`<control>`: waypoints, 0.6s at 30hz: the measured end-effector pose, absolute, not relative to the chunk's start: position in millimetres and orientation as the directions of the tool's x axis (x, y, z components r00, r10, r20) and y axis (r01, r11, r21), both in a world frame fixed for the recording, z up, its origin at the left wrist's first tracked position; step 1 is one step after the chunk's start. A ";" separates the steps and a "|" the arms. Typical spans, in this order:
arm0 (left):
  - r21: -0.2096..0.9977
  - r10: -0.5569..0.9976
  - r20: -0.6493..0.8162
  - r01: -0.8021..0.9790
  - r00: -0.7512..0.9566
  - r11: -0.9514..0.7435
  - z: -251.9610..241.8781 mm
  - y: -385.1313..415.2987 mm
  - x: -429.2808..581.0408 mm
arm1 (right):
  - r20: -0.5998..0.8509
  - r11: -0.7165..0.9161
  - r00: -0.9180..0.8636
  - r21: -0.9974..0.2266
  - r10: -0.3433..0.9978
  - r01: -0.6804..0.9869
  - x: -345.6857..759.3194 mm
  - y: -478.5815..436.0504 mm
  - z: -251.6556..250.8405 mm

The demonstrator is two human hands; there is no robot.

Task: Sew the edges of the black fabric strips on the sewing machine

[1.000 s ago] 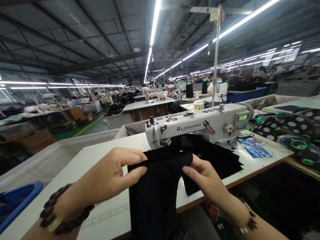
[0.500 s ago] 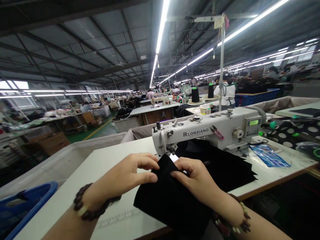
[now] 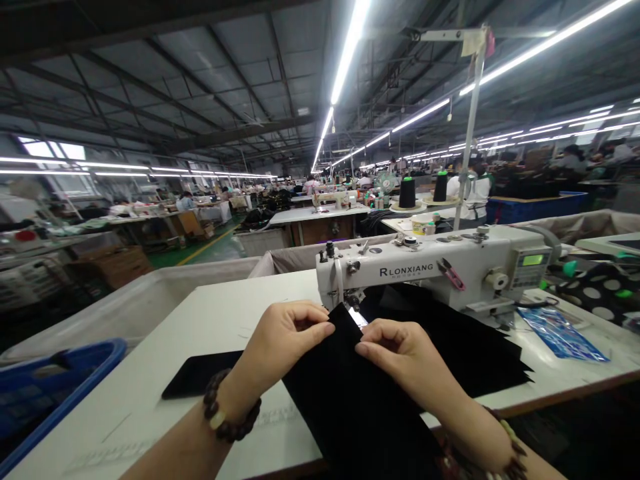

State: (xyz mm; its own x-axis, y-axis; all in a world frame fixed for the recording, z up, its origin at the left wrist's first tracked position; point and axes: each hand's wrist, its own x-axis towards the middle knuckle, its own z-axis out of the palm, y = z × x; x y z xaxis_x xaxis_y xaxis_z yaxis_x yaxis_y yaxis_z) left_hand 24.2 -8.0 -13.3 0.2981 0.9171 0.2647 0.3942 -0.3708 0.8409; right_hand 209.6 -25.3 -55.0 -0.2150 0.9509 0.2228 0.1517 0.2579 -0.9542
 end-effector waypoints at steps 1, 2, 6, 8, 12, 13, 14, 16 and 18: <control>0.857 0.927 0.254 0.379 0.277 -0.348 -13.7 -8.0 24.5 | 0.216 0.248 -0.205 -0.958 0.955 0.142 208.3 -25.2 -56.2; 0.872 0.935 0.244 0.364 0.256 -0.327 -14.2 -8.0 24.8 | 0.213 0.241 -0.194 -0.961 0.958 0.135 207.1 -25.2 -57.9; 0.907 0.955 0.221 0.320 0.197 -0.275 -16.9 -7.3 25.9 | 0.212 0.234 -0.174 -0.965 0.962 0.120 203.2 -24.2 -64.5; 0.912 0.957 0.220 0.307 0.191 -0.271 -18.3 -7.1 26.0 | 0.215 0.236 -0.174 -0.965 0.961 0.112 202.0 -23.2 -65.8; 0.914 0.958 0.232 0.298 0.172 -0.275 -21.0 -7.4 24.5 | 0.233 0.252 -0.156 -0.961 0.960 0.111 198.4 -21.4 -64.3; 0.916 0.959 0.231 0.297 0.165 -0.271 -22.0 -7.2 23.9 | 0.241 0.259 -0.147 -0.959 0.959 0.117 197.1 -21.0 -64.0; 0.918 0.961 0.228 0.294 0.159 -0.266 -23.4 -6.5 23.3 | 0.252 0.269 -0.138 -0.955 0.958 0.124 195.6 -20.5 -64.1; 0.923 0.962 0.225 0.281 0.154 -0.262 -27.4 -3.6 22.5 | 0.287 0.304 -0.122 -0.941 0.950 0.150 192.8 -19.0 -65.8; 0.924 0.958 0.241 0.266 0.157 -0.276 -32.3 0.6 22.4 | 0.355 0.368 -0.101 -0.912 0.929 0.179 191.1 -18.0 -69.0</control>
